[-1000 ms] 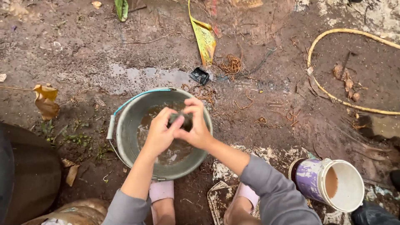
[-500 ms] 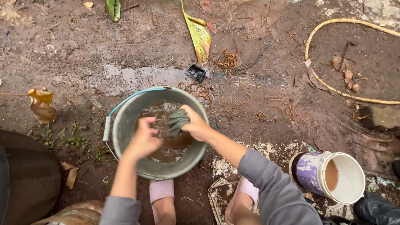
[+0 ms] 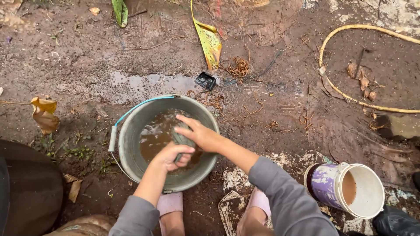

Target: Cleaning large plastic garden pots using a wet cloth and a bucket of water in a nursery setting.

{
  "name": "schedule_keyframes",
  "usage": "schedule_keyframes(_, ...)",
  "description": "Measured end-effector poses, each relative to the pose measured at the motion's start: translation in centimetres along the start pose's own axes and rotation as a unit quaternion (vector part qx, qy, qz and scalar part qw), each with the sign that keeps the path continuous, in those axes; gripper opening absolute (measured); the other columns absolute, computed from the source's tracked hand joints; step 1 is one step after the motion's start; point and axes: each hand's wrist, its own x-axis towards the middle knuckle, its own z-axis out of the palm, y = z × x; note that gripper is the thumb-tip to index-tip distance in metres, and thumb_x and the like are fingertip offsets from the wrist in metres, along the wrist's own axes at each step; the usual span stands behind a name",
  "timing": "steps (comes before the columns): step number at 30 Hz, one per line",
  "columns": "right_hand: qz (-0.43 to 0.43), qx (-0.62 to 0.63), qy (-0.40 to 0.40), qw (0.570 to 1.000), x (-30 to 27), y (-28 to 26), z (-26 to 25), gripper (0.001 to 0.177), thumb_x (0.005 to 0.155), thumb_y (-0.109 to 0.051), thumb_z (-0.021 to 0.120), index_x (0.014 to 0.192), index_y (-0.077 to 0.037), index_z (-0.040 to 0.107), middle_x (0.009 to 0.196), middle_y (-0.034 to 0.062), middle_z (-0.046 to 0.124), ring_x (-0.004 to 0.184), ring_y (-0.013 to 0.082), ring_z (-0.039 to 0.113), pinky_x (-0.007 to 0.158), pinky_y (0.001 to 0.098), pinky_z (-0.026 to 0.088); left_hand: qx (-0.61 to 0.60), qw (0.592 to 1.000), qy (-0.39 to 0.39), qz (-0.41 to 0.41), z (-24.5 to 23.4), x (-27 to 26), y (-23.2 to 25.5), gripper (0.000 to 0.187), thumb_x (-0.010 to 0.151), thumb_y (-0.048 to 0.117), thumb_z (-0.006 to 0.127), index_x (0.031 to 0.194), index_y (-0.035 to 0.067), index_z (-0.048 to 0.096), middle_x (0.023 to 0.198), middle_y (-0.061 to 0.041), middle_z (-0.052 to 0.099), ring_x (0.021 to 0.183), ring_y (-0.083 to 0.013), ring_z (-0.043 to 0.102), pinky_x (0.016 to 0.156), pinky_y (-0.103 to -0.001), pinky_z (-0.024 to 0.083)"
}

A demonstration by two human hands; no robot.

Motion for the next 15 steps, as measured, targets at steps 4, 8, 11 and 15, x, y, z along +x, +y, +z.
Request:
schedule_keyframes(4,-0.15,-0.113,0.075,0.979,0.3,0.1,0.1,0.034,0.111,-0.029,0.041,0.134,-0.018,0.062,0.138,0.0206,0.056,0.099,0.0354,0.061,0.089,0.0407,0.052,0.114,0.989,-0.05,-0.08,-1.1,1.9,-1.6,0.027,0.085,0.018,0.078,0.099,0.007,0.057,0.047,0.001,0.033,0.036,-0.0044,0.026,0.032,-0.019,0.025)
schedule_keyframes(8,-0.17,-0.271,0.067,0.945,-0.8,2.8,2.1,0.017,0.106,-0.026,0.048,0.104,-0.023,0.065,0.089,0.0041,0.053,0.07,0.0245,0.049,0.061,0.037,0.043,0.343,0.938,0.031,0.04,4.0,0.6,2.4,0.031,0.072,0.012,0.084,0.096,-0.001,0.069,0.062,-0.012,0.064,0.043,-0.0146,0.055,0.034,-0.031,0.045)
schedule_keyframes(11,-0.109,-0.397,0.035,0.911,-1.8,2.6,3.3,0.007,0.087,-0.021,0.061,0.081,-0.021,0.059,0.073,0.0054,0.05,0.056,0.0242,0.046,0.052,0.0406,0.038,0.633,0.763,0.127,-0.03,4.2,0.0,3.1,0.054,0.07,0.052,0.078,0.103,0.009,0.079,0.108,-0.012,0.078,0.114,-0.0302,0.071,0.093,-0.047,0.059)
schedule_keyframes(15,0.165,-0.317,-0.172,0.918,-1.2,0.6,3.3,0.007,0.072,-0.023,0.063,0.075,-0.017,0.065,0.061,0.0074,0.061,0.05,0.0289,0.063,0.043,0.0408,0.041,0.812,0.515,0.227,0.155,-1.4,4.4,-1.6,0.028,0.074,0.047,0.058,0.08,0.022,0.071,0.07,-0.001,0.071,0.073,-0.0231,0.073,0.067,-0.042,0.055)
